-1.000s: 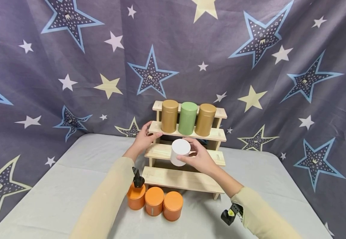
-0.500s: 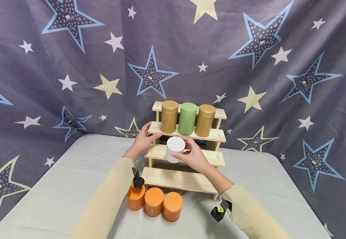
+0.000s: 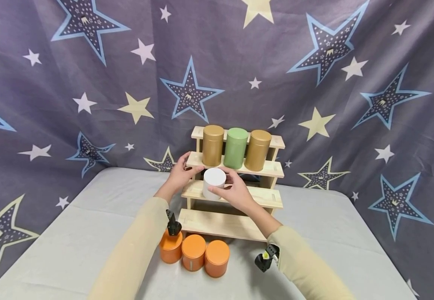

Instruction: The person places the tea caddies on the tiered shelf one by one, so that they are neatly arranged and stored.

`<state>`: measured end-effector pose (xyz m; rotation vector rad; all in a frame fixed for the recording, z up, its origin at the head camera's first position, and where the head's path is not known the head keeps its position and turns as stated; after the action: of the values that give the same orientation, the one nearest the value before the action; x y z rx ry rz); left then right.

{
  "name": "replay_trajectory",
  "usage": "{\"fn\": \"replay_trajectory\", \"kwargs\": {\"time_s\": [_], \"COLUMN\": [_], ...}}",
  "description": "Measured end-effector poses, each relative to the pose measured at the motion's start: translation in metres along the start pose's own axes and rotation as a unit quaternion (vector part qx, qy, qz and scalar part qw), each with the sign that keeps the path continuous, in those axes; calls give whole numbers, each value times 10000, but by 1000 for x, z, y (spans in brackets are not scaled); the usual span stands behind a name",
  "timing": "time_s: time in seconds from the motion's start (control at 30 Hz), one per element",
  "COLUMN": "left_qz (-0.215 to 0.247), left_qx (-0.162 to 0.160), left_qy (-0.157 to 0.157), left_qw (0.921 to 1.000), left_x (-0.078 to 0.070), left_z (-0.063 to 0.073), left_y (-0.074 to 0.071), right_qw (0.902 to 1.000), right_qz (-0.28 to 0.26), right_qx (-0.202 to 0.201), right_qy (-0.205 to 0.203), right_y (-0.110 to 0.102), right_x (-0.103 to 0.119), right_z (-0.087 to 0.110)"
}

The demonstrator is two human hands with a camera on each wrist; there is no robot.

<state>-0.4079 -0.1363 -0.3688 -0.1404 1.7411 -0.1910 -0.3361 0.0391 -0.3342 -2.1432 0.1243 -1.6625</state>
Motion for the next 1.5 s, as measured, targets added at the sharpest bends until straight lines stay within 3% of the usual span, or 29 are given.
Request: {"fn": "replay_trajectory", "kwargs": {"time_s": [0.27, 0.57, 0.83, 1.03, 1.2, 1.5], "left_qz": [139, 191, 127, 169, 268, 216], "left_qx": [81, 187, 59, 87, 35, 29], "left_qy": [-112, -134, -15, -150, -120, 9], "left_qw": [9998, 9996, 9999, 9997, 9996, 9998], "left_x": [-2, -26, -8, -17, -1, -2], "left_z": [1, 16, 3, 10, 0, -1], "left_y": [0, 1, 1, 2, 1, 2], "right_qw": [9998, 9994, 9981, 9971, 9974, 9975], "right_qz": [35, -23, -85, -63, -64, -110], "right_qx": [-185, -319, -478, -623, -612, -603], "right_qy": [38, 147, 374, 442, 375, 344], "right_y": [3, 4, 5, 8, 11, 10], "right_x": [-9, -13, -20, -23, -22, -22], "right_z": [-6, -11, -14, -14, -15, -14]}}
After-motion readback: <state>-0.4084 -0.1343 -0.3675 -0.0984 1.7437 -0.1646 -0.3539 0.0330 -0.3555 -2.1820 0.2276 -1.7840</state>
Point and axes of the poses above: each hand's wrist, its own z-axis away from the middle knuckle, its own y-axis out of the palm, x = y × z, the point moved 8 cm from there along -z, towards the middle knuckle, and after that the axes turned 5 degrees about y, right-handed, at the moved point
